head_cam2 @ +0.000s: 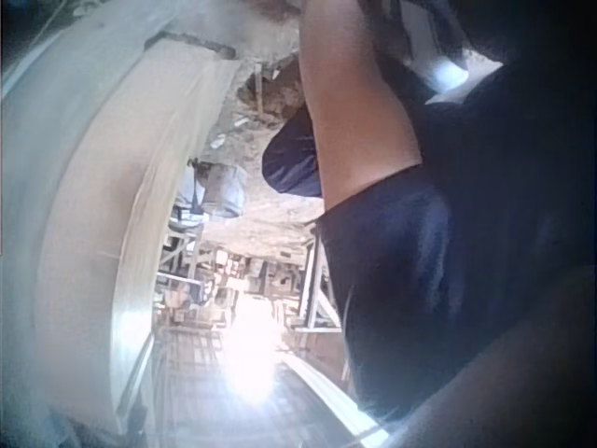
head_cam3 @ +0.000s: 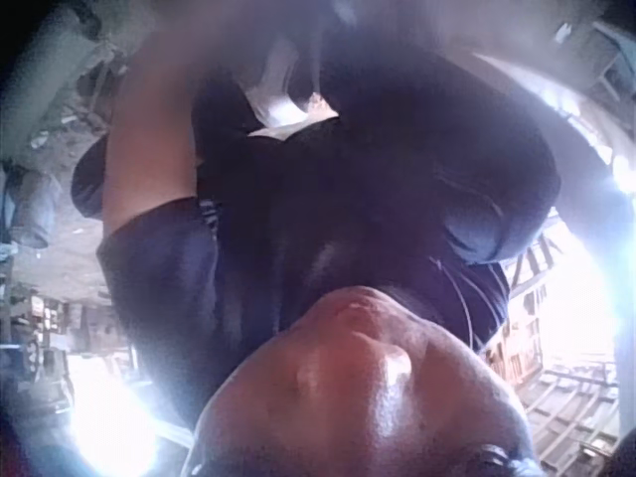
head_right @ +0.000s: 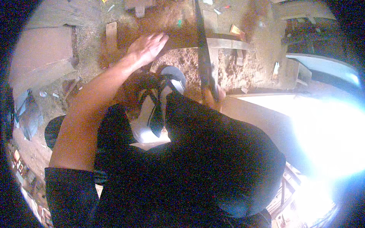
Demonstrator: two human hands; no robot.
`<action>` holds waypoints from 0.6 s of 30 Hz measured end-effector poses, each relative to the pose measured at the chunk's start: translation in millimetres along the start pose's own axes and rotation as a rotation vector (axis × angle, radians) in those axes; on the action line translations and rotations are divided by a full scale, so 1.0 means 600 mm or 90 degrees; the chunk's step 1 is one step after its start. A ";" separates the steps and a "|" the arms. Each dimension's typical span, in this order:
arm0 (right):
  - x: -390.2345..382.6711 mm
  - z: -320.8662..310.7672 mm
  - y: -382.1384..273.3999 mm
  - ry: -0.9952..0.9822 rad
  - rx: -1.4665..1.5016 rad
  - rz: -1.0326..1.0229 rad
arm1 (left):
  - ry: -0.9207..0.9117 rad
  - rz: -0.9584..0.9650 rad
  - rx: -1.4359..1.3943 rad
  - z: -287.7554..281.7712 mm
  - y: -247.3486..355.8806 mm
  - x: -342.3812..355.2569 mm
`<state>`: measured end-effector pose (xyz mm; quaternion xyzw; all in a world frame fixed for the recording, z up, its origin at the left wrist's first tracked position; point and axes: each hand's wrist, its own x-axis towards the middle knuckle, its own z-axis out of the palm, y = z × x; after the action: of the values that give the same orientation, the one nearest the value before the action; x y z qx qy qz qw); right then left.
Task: The person is sawing a piece of wood using a hand saw. They hold the wood steady with one hand and use the saw with the other to cut through the material.
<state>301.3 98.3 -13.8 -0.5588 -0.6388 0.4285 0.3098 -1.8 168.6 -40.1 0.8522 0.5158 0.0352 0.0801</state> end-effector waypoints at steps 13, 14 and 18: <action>0.031 -0.014 -0.035 -0.026 -0.025 0.021 | 0.035 0.001 0.010 0.022 0.003 0.014; 0.018 -0.019 -0.032 -0.029 -0.023 0.030 | 0.028 0.000 0.013 0.018 0.000 0.010; -0.048 -0.050 -0.039 -0.018 -0.039 0.053 | -0.013 0.005 0.025 0.013 0.010 0.006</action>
<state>322.3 76.1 22.5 -0.5880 -0.6320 0.4294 0.2655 6.6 168.4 -47.1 0.8559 0.5123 0.0168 0.0684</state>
